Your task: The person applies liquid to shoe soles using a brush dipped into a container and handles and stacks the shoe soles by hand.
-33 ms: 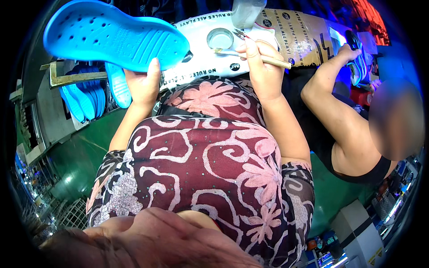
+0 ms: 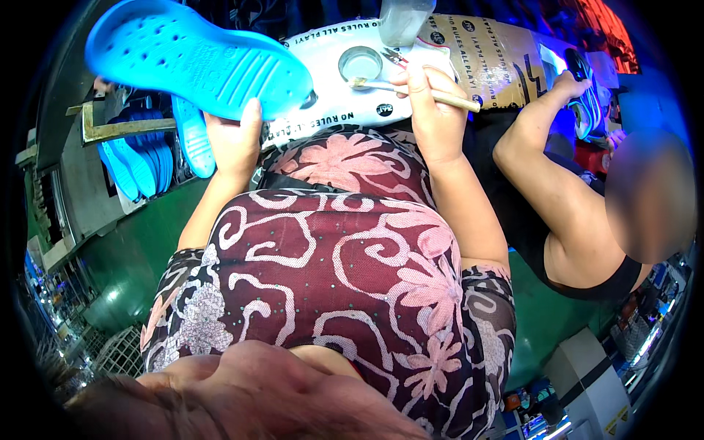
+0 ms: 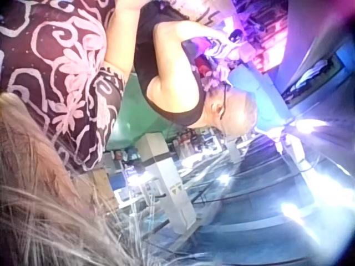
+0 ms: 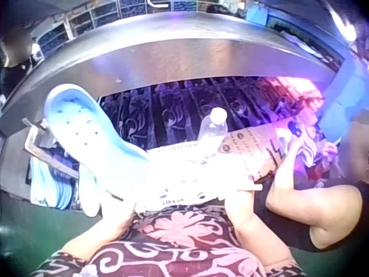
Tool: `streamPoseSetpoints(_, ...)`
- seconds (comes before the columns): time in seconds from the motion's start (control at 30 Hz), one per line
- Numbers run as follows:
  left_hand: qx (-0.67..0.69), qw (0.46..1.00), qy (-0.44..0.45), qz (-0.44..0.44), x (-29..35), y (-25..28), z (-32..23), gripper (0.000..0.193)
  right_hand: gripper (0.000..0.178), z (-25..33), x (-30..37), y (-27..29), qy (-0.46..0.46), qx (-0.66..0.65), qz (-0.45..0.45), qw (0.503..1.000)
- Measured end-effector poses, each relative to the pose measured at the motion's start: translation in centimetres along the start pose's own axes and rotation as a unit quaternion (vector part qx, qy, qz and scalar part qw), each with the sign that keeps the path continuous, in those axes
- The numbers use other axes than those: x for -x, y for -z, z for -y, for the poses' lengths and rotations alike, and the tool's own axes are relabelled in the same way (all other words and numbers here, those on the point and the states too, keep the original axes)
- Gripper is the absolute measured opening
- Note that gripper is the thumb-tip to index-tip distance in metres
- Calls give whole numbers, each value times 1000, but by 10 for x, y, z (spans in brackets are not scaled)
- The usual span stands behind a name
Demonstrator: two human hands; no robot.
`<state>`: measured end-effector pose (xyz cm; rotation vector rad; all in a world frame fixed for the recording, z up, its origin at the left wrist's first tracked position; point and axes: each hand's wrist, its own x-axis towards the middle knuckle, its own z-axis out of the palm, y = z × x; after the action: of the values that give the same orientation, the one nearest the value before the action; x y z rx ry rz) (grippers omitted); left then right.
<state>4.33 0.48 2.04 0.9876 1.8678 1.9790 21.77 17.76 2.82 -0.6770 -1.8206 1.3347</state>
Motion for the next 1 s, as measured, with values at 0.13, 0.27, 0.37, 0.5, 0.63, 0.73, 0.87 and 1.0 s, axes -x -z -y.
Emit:
streamPoseSetpoints(0.13,119,966,228,5,11,2,-16,39,30,-16,1,5,-62,-91,-53,993)
streamPoseSetpoints(0.27,298,874,384,0,2,15,10,26,30,-19,4,4,-96,-125,-70,985)
streamPoseSetpoints(0.37,348,817,460,-11,0,17,21,18,31,-21,6,2,-107,-129,-62,984)
streamPoseSetpoints(0.5,376,789,485,-23,-5,19,26,21,31,-21,7,1,-105,-125,-53,985)
streamPoseSetpoints(0.63,389,782,487,-13,-9,23,32,24,31,-25,8,0,-119,-142,-56,981)
streamPoseSetpoints(0.73,396,773,495,-29,-13,23,32,25,31,-31,6,0,-110,-152,-52,981)
streamPoseSetpoints(0.87,417,759,500,-30,-16,22,33,28,31,-35,2,2,-114,-152,-49,981)
streamPoseSetpoints(1.0,437,745,504,-17,-19,16,26,28,31,-31,4,9,-112,-161,-59,979)
